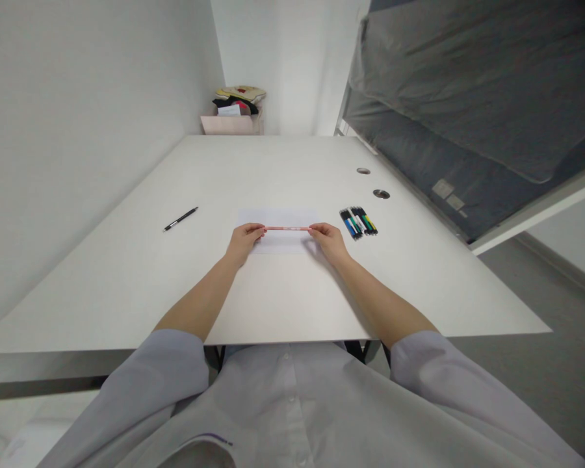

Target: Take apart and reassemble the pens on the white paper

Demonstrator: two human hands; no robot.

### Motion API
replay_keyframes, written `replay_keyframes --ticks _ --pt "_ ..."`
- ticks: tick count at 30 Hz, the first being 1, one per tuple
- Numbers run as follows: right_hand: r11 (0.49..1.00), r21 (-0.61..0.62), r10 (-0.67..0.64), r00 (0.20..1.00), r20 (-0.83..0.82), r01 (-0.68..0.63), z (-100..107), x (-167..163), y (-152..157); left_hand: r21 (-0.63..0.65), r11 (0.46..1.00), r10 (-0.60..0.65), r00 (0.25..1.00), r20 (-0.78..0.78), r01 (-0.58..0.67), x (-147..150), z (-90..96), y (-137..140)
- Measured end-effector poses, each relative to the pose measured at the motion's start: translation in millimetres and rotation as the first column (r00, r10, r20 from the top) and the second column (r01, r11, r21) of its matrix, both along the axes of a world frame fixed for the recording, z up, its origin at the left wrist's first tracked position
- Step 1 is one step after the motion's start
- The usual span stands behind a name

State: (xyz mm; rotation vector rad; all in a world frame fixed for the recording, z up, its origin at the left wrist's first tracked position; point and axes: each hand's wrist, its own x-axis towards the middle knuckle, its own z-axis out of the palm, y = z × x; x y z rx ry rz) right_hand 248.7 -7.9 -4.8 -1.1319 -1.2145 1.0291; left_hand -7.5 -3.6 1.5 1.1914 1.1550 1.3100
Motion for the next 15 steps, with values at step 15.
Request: replay_keyframes --ticks 15 --pt "0.999 0.030 -0.029 0.989 0.143 0.025 1.7 2.9 -1.4 0.010 0.999 0.050 0.997 -0.064 -0.050 0.0 -0.9 -0.6"
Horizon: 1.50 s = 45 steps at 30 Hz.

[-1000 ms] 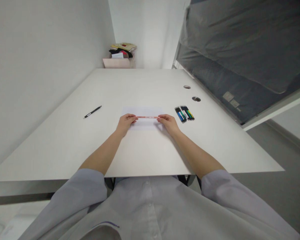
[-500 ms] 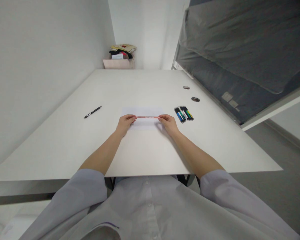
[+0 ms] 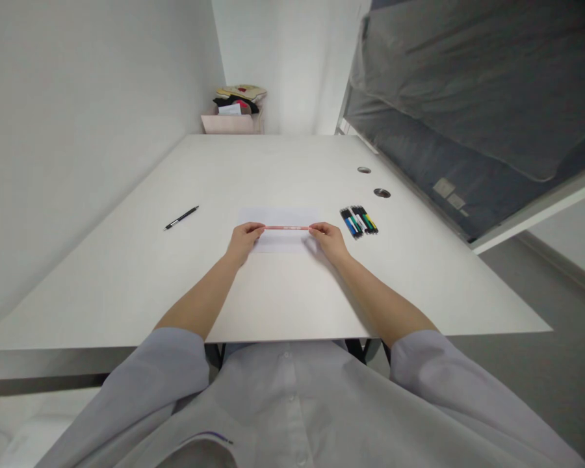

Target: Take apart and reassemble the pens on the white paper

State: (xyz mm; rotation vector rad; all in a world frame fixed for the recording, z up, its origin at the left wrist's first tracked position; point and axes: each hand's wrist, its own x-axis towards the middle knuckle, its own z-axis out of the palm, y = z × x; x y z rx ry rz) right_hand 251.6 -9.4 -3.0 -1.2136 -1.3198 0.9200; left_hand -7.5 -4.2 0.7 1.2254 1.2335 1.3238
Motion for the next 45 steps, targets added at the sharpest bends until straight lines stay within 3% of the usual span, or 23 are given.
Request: replay_keyframes --ticks 45 --pt "1.000 -0.012 0.003 1.000 -0.019 -0.003 1.4 -1.6 -1.5 0.029 1.000 0.011 0.998 -0.057 -0.009 0.9 0.3 -1.3"
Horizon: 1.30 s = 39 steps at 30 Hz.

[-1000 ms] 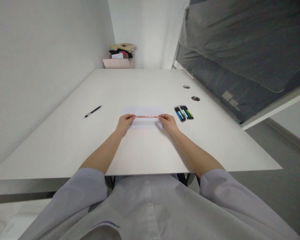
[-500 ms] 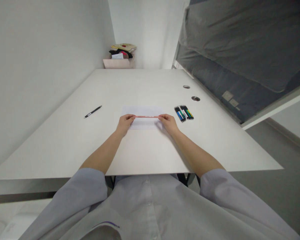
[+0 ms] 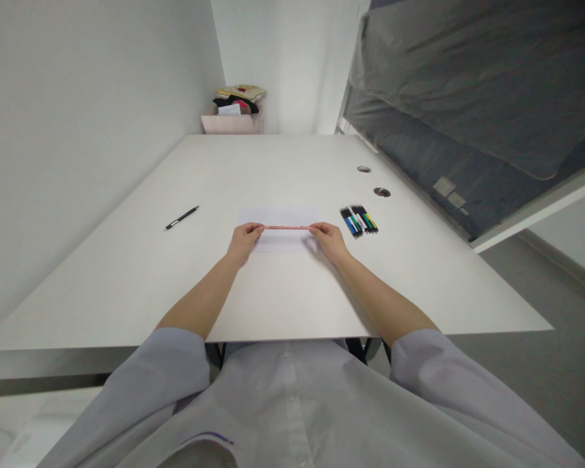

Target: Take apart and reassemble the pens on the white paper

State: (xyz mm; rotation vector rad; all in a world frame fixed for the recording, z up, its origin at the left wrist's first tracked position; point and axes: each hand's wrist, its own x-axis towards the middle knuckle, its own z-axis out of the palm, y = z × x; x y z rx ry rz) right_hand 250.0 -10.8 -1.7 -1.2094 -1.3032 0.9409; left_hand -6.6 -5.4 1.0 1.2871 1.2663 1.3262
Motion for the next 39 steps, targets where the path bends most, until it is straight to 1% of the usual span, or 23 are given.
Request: replay_keyframes --ticks 9,14,24,39 --pt "1.000 0.000 0.004 1.000 -0.003 -0.004 -0.4 0.0 0.3 0.012 1.000 -0.010 1.000 -0.009 0.010 -0.1 -0.4 -0.1" --pt "1.000 0.000 0.012 1.000 0.022 -0.012 -1.0 0.8 0.4 0.001 1.000 -0.006 1.000 -0.007 0.006 -0.1 -1.8 1.2" --pt "1.000 -0.010 0.010 1.000 0.006 -0.009 -2.3 0.5 1.4 0.004 1.000 -0.012 1.000 -0.018 0.012 -0.5 -2.8 1.0" --pt "1.000 0.002 -0.001 0.999 0.036 0.001 -2.2 0.1 1.0 0.030 0.999 -0.020 0.996 -0.082 0.022 -1.9 -6.0 2.2"
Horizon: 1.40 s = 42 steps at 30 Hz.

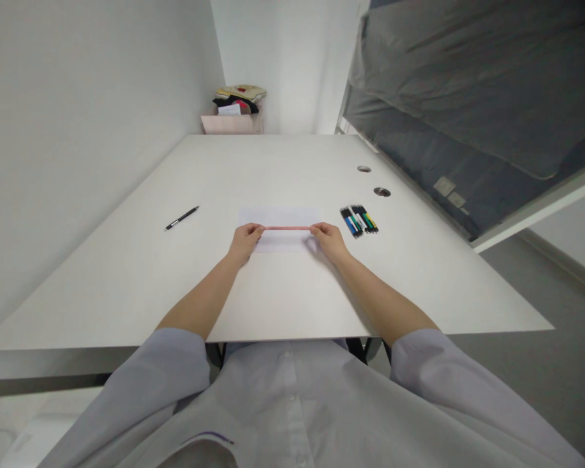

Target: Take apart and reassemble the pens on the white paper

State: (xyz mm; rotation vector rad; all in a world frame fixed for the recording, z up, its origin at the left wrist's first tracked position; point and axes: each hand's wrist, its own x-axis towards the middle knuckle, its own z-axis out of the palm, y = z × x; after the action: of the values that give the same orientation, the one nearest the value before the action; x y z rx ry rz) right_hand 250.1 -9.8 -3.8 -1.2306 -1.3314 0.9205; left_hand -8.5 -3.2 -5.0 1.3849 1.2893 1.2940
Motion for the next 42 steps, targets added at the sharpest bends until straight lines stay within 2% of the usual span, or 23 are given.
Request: replay_keyframes --ticks 8,17,25,42 --pt "1.000 0.003 0.020 1.000 -0.005 -0.020 -5.2 1.6 3.3 0.001 1.000 -0.011 0.999 -0.053 0.011 0.3 2.5 -1.2" --pt "0.999 0.001 0.036 0.998 0.048 -0.036 0.6 1.7 -0.3 0.007 1.000 -0.003 0.996 -0.094 0.004 2.1 1.9 -1.4" --pt "0.999 0.004 0.045 0.996 0.077 -0.046 0.6 1.2 -0.7 0.038 0.999 -0.010 0.980 -0.198 0.018 2.7 3.1 -2.5" --pt "0.999 0.015 0.046 0.991 0.126 -0.048 2.6 0.9 -2.7 0.057 0.997 -0.036 0.968 -0.247 0.052 2.2 1.0 -2.7"
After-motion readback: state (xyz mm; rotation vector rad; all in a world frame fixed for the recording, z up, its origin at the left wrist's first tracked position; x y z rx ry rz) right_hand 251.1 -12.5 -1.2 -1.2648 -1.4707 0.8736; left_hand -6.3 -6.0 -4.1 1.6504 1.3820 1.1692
